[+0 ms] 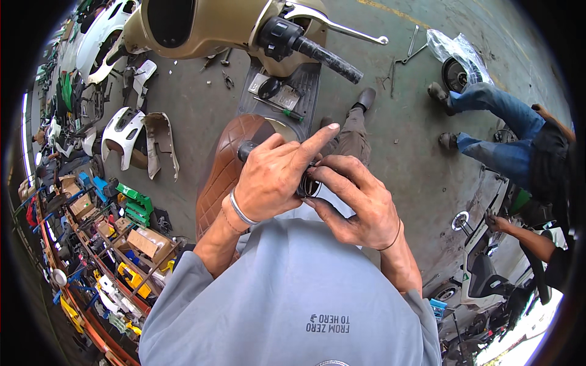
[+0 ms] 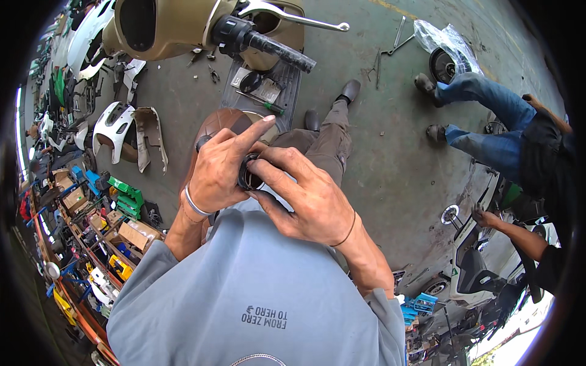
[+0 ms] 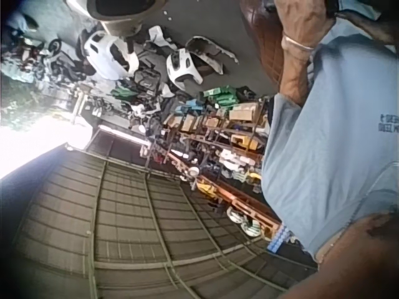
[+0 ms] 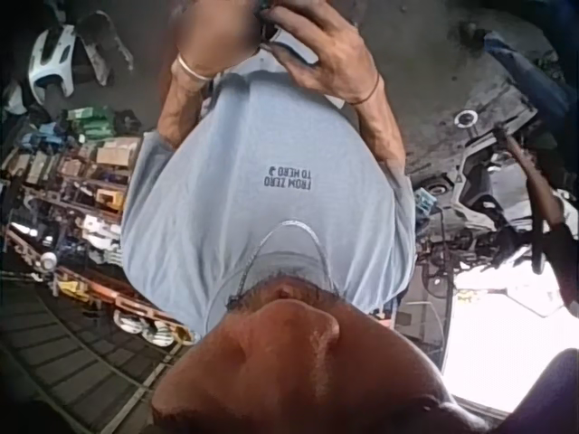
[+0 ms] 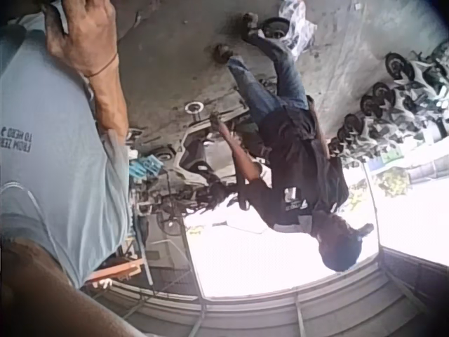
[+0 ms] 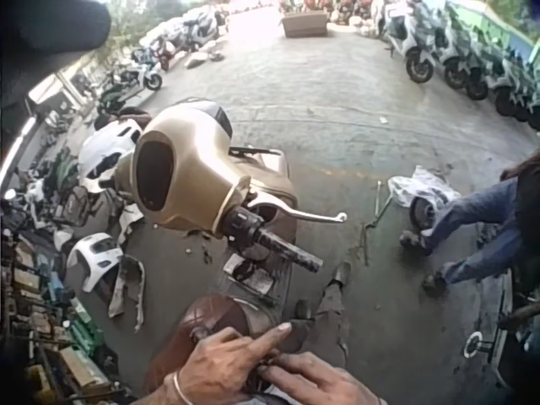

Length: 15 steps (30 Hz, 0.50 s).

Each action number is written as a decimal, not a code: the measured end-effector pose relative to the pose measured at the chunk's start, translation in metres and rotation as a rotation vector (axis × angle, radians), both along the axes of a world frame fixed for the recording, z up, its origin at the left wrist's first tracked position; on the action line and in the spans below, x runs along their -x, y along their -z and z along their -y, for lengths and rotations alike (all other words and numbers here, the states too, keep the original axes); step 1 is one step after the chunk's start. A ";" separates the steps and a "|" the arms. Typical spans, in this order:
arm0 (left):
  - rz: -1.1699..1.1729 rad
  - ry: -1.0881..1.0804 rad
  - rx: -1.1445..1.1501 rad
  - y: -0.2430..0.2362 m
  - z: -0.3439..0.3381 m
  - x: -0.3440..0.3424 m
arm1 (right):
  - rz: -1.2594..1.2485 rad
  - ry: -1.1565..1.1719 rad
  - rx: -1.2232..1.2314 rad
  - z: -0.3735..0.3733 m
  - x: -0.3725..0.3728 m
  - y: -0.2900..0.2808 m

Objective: The person disassembles the throttle assembly on a scooter's handlebars, removing the grip, spring, and internal housing components by hand, and then reassembles them onto the handlebar.

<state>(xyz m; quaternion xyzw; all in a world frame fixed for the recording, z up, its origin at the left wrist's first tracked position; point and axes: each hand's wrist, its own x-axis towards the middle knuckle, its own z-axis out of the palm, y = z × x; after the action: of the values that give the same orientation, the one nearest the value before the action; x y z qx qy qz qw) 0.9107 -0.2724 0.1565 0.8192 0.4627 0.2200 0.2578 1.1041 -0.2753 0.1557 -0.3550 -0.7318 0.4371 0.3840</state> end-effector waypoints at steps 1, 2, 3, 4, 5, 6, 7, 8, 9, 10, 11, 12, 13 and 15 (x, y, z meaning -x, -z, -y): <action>0.001 0.007 0.006 0.000 0.001 0.000 | -0.011 0.006 0.024 0.002 0.000 0.000; 0.002 0.010 0.006 0.002 0.001 0.000 | -0.022 0.012 0.049 0.004 -0.001 0.000; 0.018 0.000 0.003 0.003 0.001 0.000 | -0.024 0.013 0.047 0.007 -0.001 0.001; 0.033 -0.010 0.001 0.003 0.002 -0.001 | -0.018 0.006 0.037 0.011 -0.001 0.003; 0.031 -0.010 0.001 0.002 0.003 -0.002 | -0.011 -0.001 0.027 0.014 -0.001 0.006; 0.076 -0.018 0.015 -0.002 0.003 -0.003 | -0.009 0.003 0.025 0.013 -0.003 0.007; 0.121 -0.027 0.030 -0.003 0.003 -0.005 | -0.044 0.017 0.025 0.012 -0.005 0.009; 0.123 -0.023 0.030 -0.002 0.004 -0.006 | -0.079 0.032 0.026 0.011 -0.006 0.009; 0.166 -0.043 0.060 0.002 0.002 -0.008 | -0.080 0.036 0.023 0.009 -0.007 0.011; 0.210 -0.062 0.090 0.007 0.000 -0.009 | -0.068 0.039 0.048 0.006 -0.008 0.011; 0.209 -0.056 0.090 0.011 -0.003 -0.010 | -0.055 0.044 0.074 0.003 -0.009 0.013; 0.221 -0.063 0.104 0.010 -0.003 -0.012 | -0.061 0.048 0.061 0.002 -0.010 0.012; 0.234 -0.069 0.117 0.009 -0.004 -0.013 | -0.114 0.045 0.113 0.000 -0.011 0.012; 0.315 -0.078 0.145 0.005 0.000 -0.016 | -0.174 0.045 0.140 -0.003 -0.014 0.008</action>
<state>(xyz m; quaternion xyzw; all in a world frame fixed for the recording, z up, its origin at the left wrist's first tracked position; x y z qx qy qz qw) 0.9262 -0.2721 0.1511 0.7353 0.4628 0.3213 0.3767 1.1177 -0.2719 0.1478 -0.3581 -0.6553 0.5073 0.4301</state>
